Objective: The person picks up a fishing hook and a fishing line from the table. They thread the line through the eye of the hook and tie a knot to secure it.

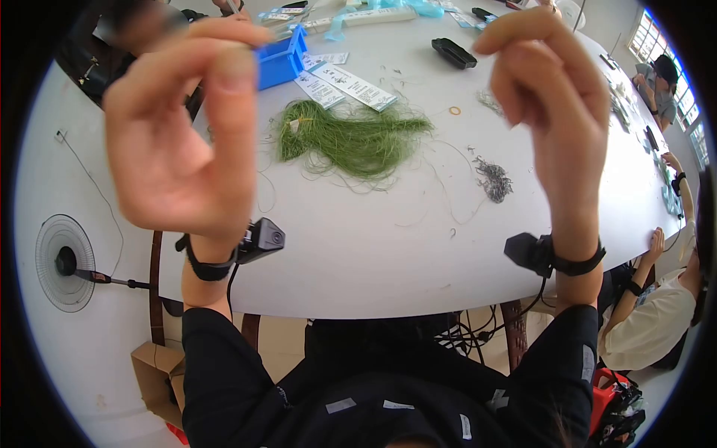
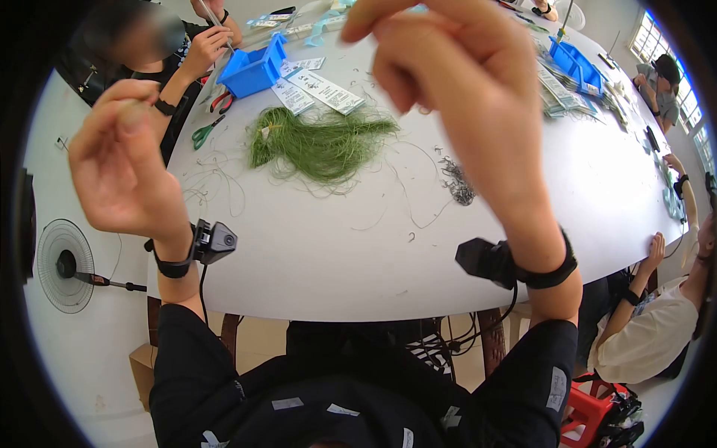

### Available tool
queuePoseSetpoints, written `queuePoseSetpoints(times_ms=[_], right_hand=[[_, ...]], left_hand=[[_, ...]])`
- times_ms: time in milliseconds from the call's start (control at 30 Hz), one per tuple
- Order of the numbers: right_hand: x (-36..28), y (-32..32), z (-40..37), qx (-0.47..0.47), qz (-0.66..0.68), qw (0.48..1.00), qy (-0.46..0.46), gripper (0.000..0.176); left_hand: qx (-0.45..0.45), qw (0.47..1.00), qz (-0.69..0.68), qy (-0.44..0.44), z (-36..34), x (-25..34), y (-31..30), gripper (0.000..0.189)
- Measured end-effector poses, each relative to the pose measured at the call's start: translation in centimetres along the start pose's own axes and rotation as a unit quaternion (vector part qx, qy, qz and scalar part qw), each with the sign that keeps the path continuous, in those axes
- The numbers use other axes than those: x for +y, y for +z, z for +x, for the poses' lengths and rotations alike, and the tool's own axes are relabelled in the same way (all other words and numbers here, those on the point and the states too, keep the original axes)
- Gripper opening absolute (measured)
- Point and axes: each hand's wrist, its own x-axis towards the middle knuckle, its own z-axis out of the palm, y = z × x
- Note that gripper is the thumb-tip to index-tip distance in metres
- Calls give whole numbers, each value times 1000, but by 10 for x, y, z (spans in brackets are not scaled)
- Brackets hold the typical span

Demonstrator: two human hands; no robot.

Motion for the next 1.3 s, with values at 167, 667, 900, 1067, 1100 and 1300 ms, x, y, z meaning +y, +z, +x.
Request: queuePoseSetpoints(times_ms=[167, 667, 900, 1067, 1100, 1300], right_hand=[[1, -21, 19, 154, -14, 987, -39, 17], [55, -111, 38, 146, -21, 989, 13, 23], [63, -124, 41, 69, -213, 972, 66, 21], [74, -150, 24, -25, -608, 773, 181, 21], [61, -149, 20, -31, -610, 778, 150, 22], [-6, -63, 24, 28, -376, 920, -106, 19]], left_hand=[[113, 991, 75, 1, 11, -16, -17, 8], [209, 976, 54, -23, 26, -37, -50, 10], [184, 981, 54, -36, 21, -40, -44, 9], [163, 972, -75, -151, 10, -26, -16, 11], [111, 981, -66, -147, 4, -26, -15, 11], [-26, 956, -213, -200, -7, 0, 10, 12]])
